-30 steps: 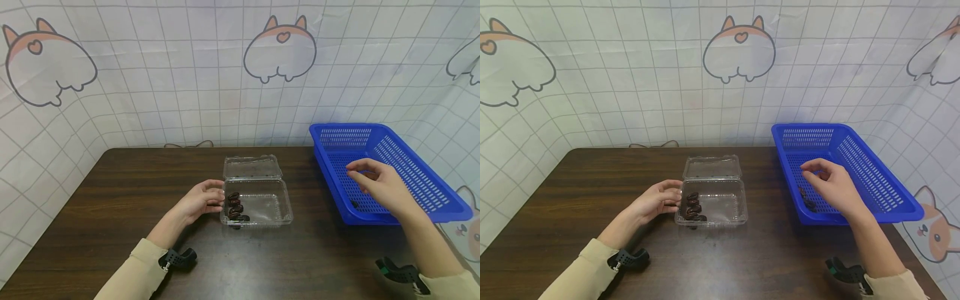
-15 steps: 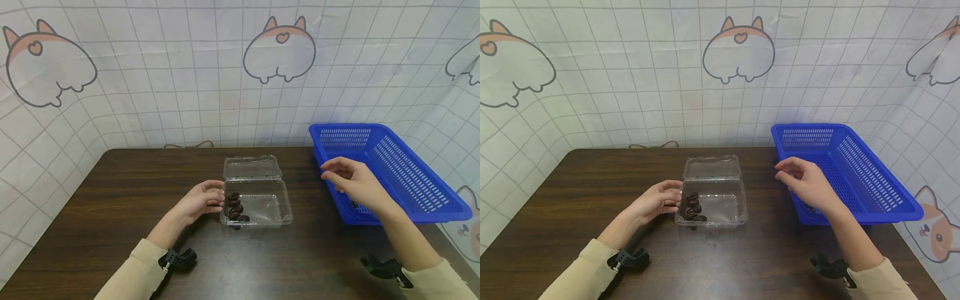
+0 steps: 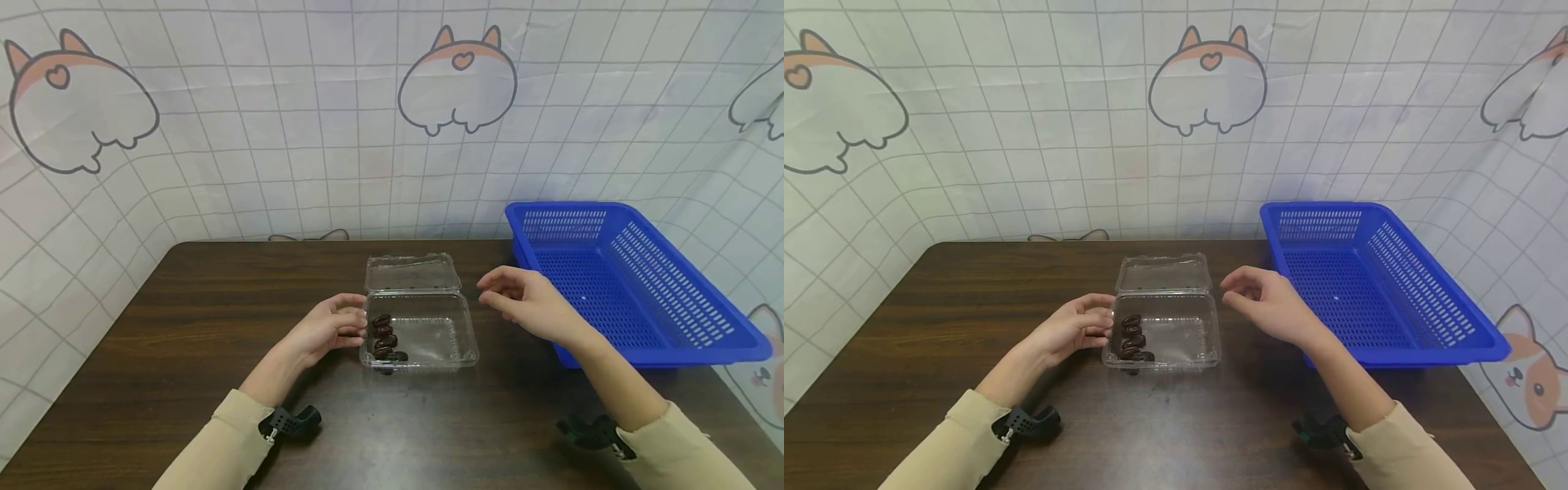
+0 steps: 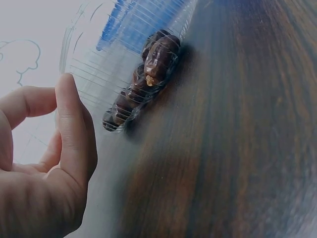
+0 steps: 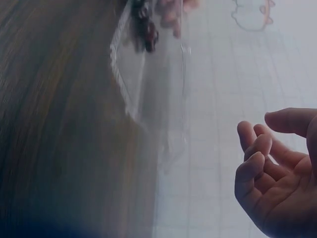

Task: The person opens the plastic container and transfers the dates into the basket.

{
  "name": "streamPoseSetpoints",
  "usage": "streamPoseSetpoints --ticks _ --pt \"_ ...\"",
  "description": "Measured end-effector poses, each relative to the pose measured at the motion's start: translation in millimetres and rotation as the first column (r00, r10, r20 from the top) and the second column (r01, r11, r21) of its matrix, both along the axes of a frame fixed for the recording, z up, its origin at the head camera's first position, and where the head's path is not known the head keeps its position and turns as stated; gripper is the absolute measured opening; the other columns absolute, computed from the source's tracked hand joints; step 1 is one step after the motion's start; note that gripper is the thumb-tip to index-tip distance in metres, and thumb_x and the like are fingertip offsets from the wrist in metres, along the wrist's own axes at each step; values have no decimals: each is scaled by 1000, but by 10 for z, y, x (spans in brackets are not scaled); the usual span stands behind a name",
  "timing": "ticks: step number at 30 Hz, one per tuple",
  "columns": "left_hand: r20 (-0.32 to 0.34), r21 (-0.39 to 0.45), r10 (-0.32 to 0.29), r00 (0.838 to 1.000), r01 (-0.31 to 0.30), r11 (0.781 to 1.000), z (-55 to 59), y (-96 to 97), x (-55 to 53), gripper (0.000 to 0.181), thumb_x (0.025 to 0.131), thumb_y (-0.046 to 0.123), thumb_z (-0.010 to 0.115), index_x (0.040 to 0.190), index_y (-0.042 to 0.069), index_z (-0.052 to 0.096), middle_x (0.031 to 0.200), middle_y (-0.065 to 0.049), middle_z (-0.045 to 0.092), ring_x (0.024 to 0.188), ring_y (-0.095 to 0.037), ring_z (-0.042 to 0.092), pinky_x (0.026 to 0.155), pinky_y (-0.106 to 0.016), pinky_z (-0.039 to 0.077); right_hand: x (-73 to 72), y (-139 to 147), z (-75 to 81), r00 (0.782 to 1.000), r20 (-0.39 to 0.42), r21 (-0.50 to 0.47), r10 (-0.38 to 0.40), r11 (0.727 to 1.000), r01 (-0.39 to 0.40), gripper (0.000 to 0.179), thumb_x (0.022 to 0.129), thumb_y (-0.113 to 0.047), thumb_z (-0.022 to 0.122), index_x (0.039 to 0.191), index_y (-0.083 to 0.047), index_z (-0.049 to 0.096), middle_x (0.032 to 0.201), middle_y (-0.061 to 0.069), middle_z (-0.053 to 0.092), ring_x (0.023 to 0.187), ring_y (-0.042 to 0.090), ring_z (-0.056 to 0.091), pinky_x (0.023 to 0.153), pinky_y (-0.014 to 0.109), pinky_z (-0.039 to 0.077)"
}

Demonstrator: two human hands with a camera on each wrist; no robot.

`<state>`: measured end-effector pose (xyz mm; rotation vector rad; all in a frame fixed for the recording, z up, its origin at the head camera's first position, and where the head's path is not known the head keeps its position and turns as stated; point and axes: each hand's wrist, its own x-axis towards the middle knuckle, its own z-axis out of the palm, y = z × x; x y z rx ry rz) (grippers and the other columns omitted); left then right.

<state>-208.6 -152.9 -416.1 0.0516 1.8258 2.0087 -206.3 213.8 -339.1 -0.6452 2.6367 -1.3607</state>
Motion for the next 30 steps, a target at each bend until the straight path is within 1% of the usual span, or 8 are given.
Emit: streamPoseSetpoints --ticks 5,9,12,16,20,22,27,30 --pt "0 -1 -4 1000 4 1000 -10 3 -5 50 100 3 61 146 0 43 106 -9 60 85 -18 64 75 -30 60 -28 -186 -62 998 -2 11 57 998 -57 20 102 -23 68 116 -9 69 99 6 71 77 27 63 62 32 52" --pt "4 -1 -2 1000 2 1000 -13 8 -7 50 100 3 61 146 0 43 105 -9 60 85 -18 64 75 -30 60 -42 -338 -143 994 10 29 113 993 -113 18 101 -20 68 115 -10 70 101 6 72 78 26 63 64 32 53" --pt "7 0 -1 1000 1 1000 -10 11 -7 50 100 3 61 146 0 43 106 -9 60 84 -18 64 75 -30 60 -43 -449 -192 988 18 53 156 986 -156 18 101 -19 67 116 -9 71 102 6 72 78 24 63 65 34 54" --pt "7 1 -3 1000 3 1000 -4 15 -6 50 100 3 61 146 0 43 106 -10 60 84 -18 64 75 -30 60 -52 -589 -253 979 28 98 201 974 -203 21 101 -19 67 118 -6 70 102 2 71 89 21 66 74 37 54" --pt "5 -1 -1 1000 1 1000 2 14 0 50 100 3 61 146 0 43 107 -10 59 85 -18 64 75 -30 60 -66 -730 -318 969 56 135 242 959 -248 24 101 -18 68 120 -4 70 103 -3 70 93 17 67 80 38 55" --pt "4 -5 0 1000 0 1000 6 13 3 51 99 3 61 146 0 43 107 -10 60 85 -18 64 75 -30 60 -71 -793 -346 961 64 145 268 951 -274 25 100 -18 68 120 -3 70 102 -3 71 91 15 67 80 36 56" --pt "4 -10 3 1000 -3 1000 11 19 4 51 99 3 62 146 0 43 105 -9 60 84 -18 64 75 -30 60 -83 -915 -393 941 109 163 320 928 -335 26 97 -16 72 117 0 69 97 -2 72 80 14 67 67 30 54" --pt "5 -8 5 1000 -5 1000 11 22 4 51 99 3 62 146 0 43 105 -9 60 84 -18 64 75 -30 60 -88 -969 -409 927 139 182 347 912 -369 25 95 -16 74 115 0 70 94 -4 73 80 14 68 67 29 54"
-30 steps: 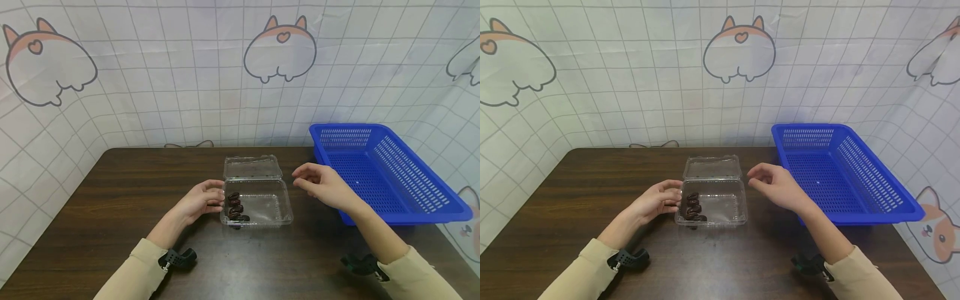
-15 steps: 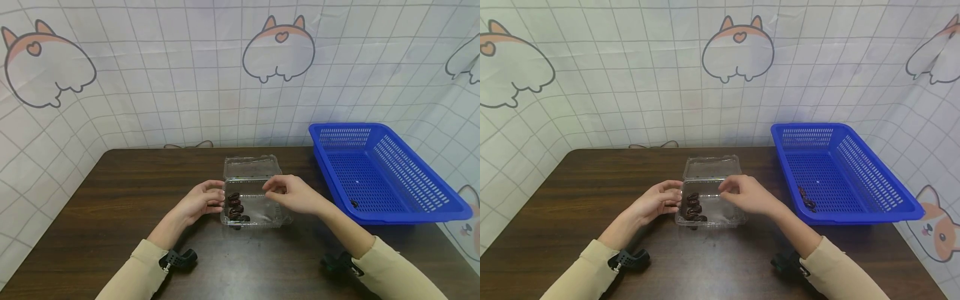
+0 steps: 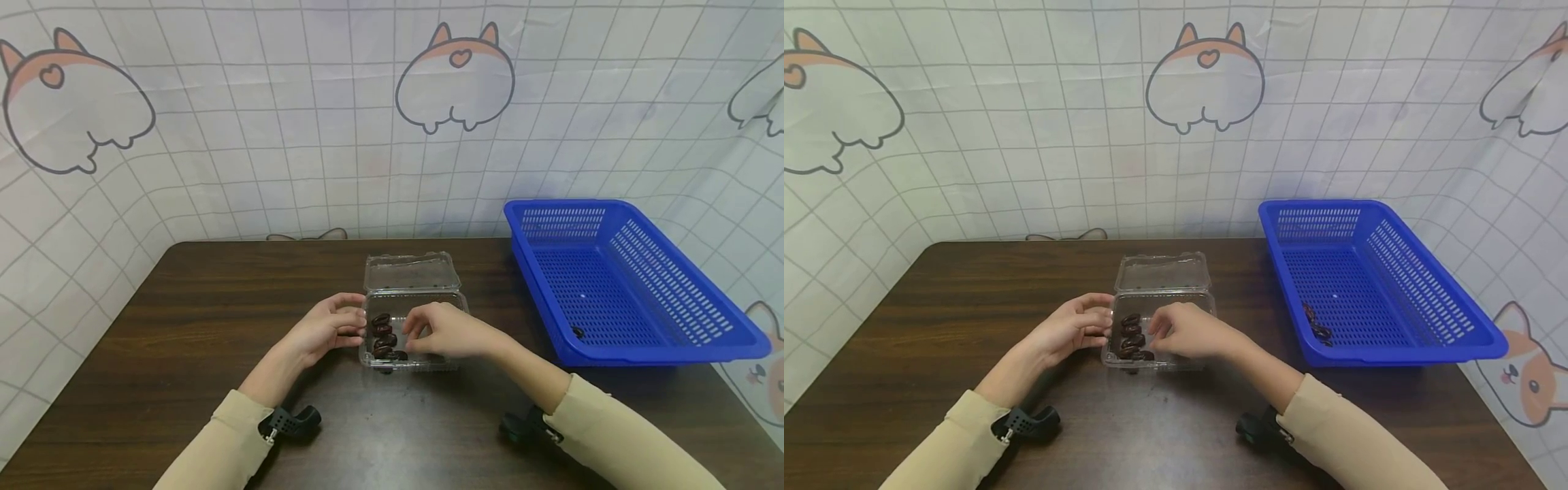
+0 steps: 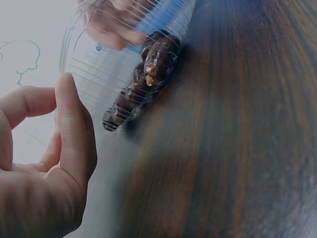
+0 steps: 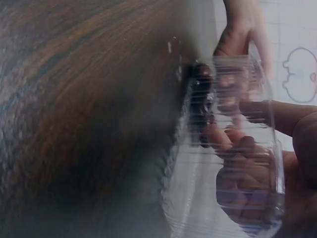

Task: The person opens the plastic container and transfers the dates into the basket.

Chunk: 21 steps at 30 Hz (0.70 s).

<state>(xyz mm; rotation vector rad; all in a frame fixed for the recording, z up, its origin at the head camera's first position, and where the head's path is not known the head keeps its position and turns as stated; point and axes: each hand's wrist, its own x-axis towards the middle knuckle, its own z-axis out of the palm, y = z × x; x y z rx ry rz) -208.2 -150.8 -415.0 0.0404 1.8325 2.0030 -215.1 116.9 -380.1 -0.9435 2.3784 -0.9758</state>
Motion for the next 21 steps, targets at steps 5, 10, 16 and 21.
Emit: streamPoseSetpoints --ticks 5,10,16,21 --pt "0 4 2 1000 -2 1000 2 0 -2 52 99 3 62 146 0 42 106 -9 60 84 -18 64 75 -30 60 -3 -74 -39 999 11 37 49 998 -49 22 93 -15 75 110 -2 71 90 -7 73 85 12 68 71 28 54" --pt "-2 1 3 1000 -3 1000 5 1 -1 51 99 3 61 146 0 43 107 -10 59 85 -18 64 75 -30 60 0 -126 -73 998 -7 53 57 997 -57 18 92 -14 77 106 -3 72 87 -7 72 80 10 67 68 26 53" --pt "0 -2 5 1000 -5 1000 6 1 -2 51 99 3 62 146 0 43 106 -10 59 84 -18 64 75 -30 60 -25 -157 -125 996 -54 76 73 995 -68 12 90 -11 80 100 -7 74 84 -8 69 78 6 64 69 23 52" --pt "1 0 5 1000 -5 1000 -2 0 -5 50 99 2 61 145 0 43 105 -9 60 84 -18 64 74 -30 60 -24 -175 -129 994 -67 87 92 992 -86 9 90 -10 79 98 -8 75 84 -9 67 78 5 62 70 23 52"
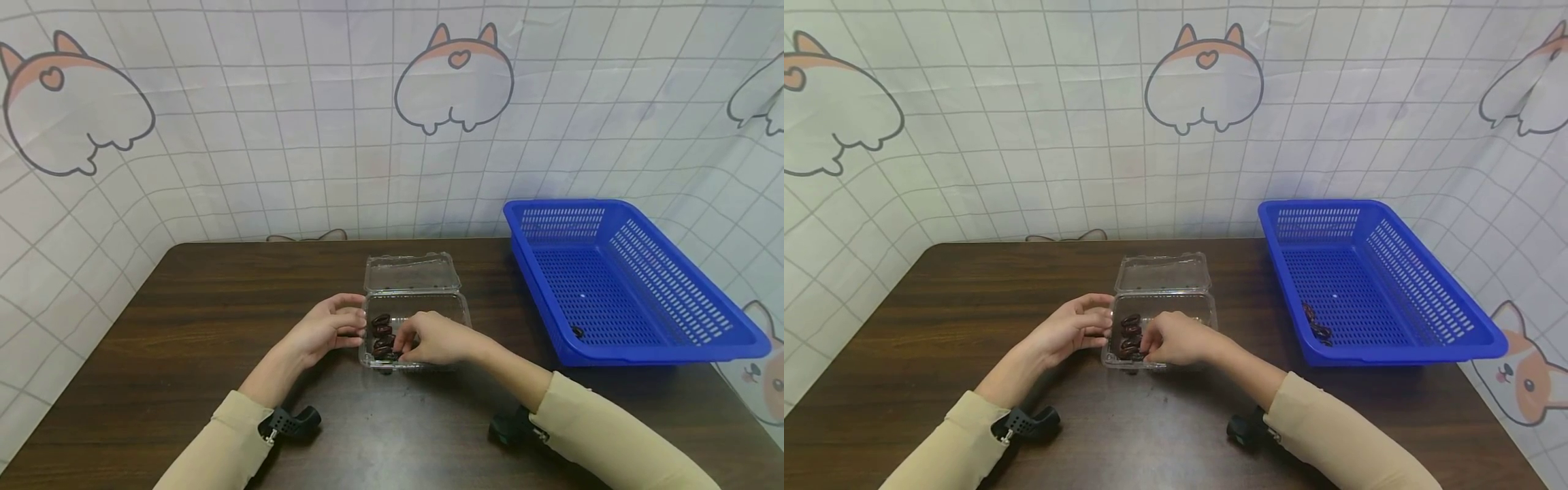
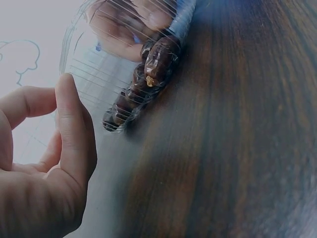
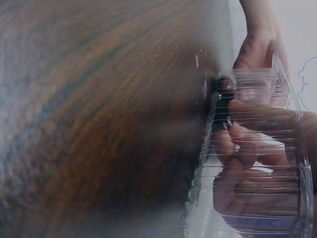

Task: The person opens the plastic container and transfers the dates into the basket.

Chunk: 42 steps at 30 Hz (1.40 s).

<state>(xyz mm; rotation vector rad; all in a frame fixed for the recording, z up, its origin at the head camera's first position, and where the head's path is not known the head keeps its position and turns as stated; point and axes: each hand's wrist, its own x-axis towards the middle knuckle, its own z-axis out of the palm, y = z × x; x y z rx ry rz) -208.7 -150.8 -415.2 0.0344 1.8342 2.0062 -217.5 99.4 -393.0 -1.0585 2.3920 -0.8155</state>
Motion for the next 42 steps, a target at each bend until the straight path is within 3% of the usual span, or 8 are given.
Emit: streamPoseSetpoints --ticks 16,33,42 --pt "1 2 5 1000 -5 1000 -13 -2 9 49 99 2 61 145 0 44 105 -9 60 84 -18 63 74 -29 60 -10 4 20 1000 12 4 18 1000 -18 8 92 -10 76 98 -11 70 86 -8 65 78 10 60 67 26 48" --pt "0 3 4 1000 -4 1000 -22 -13 21 50 99 2 62 145 0 43 106 -10 59 84 -18 64 74 -29 61 36 105 198 999 35 -59 -35 998 37 9 93 -12 73 101 -10 71 86 -7 67 61 6 53 55 24 45" --pt "-16 13 -7 1000 7 1000 -22 -19 7 50 99 2 61 145 0 43 104 -9 60 83 -18 64 74 -29 61 51 256 292 996 43 -75 -81 994 84 11 95 -12 71 106 -9 71 92 -4 67 59 8 55 59 28 50"
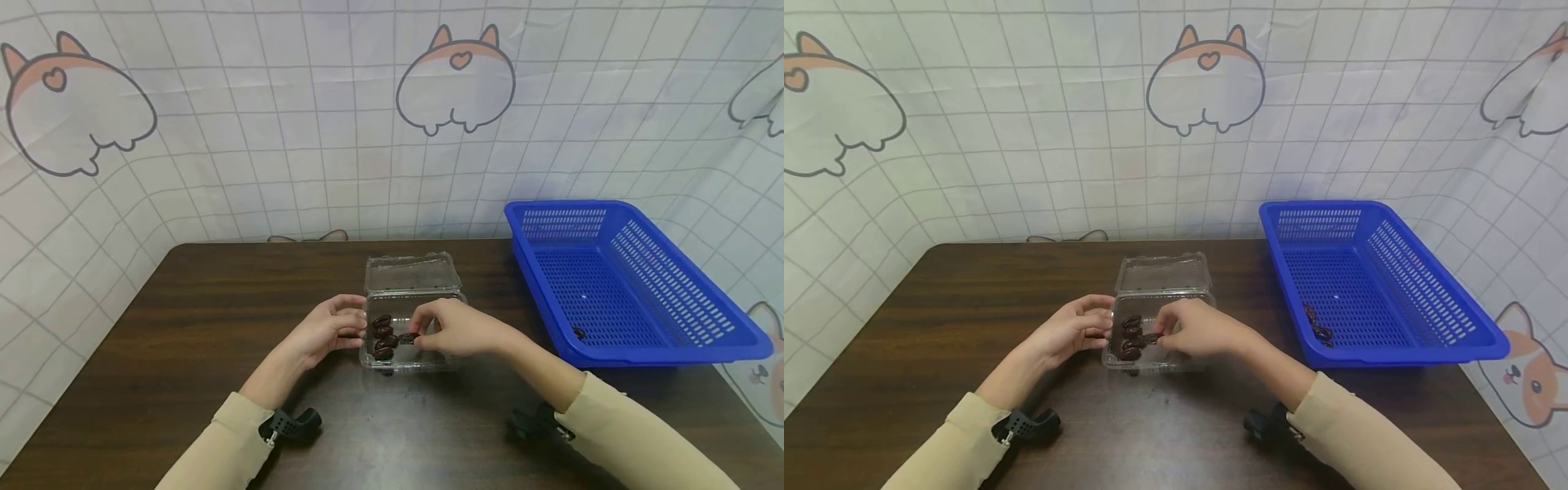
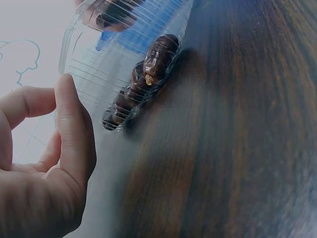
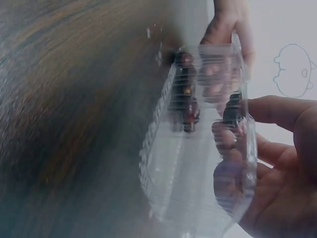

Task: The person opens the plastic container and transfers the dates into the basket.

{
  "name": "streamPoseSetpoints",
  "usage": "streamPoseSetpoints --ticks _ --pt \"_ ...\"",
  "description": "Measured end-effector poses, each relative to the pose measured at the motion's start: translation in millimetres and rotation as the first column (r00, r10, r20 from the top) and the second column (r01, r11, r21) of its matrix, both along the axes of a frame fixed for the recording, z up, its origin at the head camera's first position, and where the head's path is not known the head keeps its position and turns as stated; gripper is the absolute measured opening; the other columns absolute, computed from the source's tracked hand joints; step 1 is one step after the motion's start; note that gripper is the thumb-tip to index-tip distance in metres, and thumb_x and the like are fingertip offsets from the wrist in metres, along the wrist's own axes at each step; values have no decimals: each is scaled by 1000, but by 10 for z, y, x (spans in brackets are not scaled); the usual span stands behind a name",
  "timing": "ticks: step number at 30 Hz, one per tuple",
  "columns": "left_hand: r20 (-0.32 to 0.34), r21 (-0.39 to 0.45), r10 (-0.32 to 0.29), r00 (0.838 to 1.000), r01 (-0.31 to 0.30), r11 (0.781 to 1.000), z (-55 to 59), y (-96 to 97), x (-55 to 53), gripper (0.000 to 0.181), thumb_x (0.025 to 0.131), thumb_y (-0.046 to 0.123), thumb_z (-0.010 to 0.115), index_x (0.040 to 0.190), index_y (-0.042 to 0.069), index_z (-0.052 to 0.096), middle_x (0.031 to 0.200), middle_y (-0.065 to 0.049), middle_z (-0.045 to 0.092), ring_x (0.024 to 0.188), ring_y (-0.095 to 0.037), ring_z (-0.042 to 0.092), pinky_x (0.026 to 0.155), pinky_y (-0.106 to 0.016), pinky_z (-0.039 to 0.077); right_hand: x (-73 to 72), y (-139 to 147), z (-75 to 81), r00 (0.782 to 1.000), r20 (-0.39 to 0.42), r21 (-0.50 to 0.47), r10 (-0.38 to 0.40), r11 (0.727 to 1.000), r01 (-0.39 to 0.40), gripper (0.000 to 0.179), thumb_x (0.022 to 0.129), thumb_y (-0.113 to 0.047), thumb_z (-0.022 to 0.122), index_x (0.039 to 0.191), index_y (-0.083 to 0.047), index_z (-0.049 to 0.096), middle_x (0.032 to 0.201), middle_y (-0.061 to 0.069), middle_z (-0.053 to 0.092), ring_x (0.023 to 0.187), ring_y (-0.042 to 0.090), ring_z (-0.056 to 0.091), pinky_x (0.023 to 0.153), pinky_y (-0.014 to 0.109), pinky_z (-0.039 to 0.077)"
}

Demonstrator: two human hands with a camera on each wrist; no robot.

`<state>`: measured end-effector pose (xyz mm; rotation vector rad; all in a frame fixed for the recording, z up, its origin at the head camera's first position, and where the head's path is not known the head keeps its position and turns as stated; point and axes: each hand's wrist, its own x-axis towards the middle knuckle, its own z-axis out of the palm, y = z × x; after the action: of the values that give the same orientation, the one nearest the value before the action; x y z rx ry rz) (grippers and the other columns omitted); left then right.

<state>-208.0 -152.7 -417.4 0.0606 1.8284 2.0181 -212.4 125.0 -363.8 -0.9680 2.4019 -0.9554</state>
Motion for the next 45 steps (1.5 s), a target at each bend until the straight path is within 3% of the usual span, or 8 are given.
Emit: streamPoseSetpoints --ticks 11,19,29,36,45 --pt "4 2 -3 1000 3 1000 10 7 -6 50 98 1 61 145 0 43 106 -10 60 83 -18 64 74 -29 61 27 228 103 999 -22 -11 -47 999 47 12 96 -14 69 108 -11 71 94 -5 68 61 11 56 59 30 50" --pt "7 -2 -1 1000 1 1000 1 0 -5 50 99 1 61 145 0 43 105 -10 60 83 -17 64 74 -29 61 47 414 203 996 -32 -30 -84 996 83 16 99 -20 69 112 -10 71 97 -3 68 77 21 62 69 35 53" --pt "0 4 0 1000 0 1000 12 12 -9 50 98 0 61 145 0 43 105 -10 60 83 -18 64 74 -30 61 90 718 342 987 -43 -90 -158 984 153 19 100 -19 69 115 -7 70 104 3 71 87 18 63 72 32 52" --pt "5 3 0 1000 0 1000 22 11 0 51 98 0 61 145 -1 43 104 -9 60 83 -18 64 74 -30 61 111 914 430 967 -20 -80 -254 964 252 20 101 -23 69 114 -8 69 95 4 67 74 22 58 61 32 51" --pt "4 -2 0 1000 0 1000 16 13 -1 50 98 0 61 145 -1 43 103 -9 60 82 -18 64 74 -30 61 150 1176 484 939 -68 -63 -337 941 333 25 102 -26 67 120 -8 69 101 6 66 73 21 58 62 33 52"
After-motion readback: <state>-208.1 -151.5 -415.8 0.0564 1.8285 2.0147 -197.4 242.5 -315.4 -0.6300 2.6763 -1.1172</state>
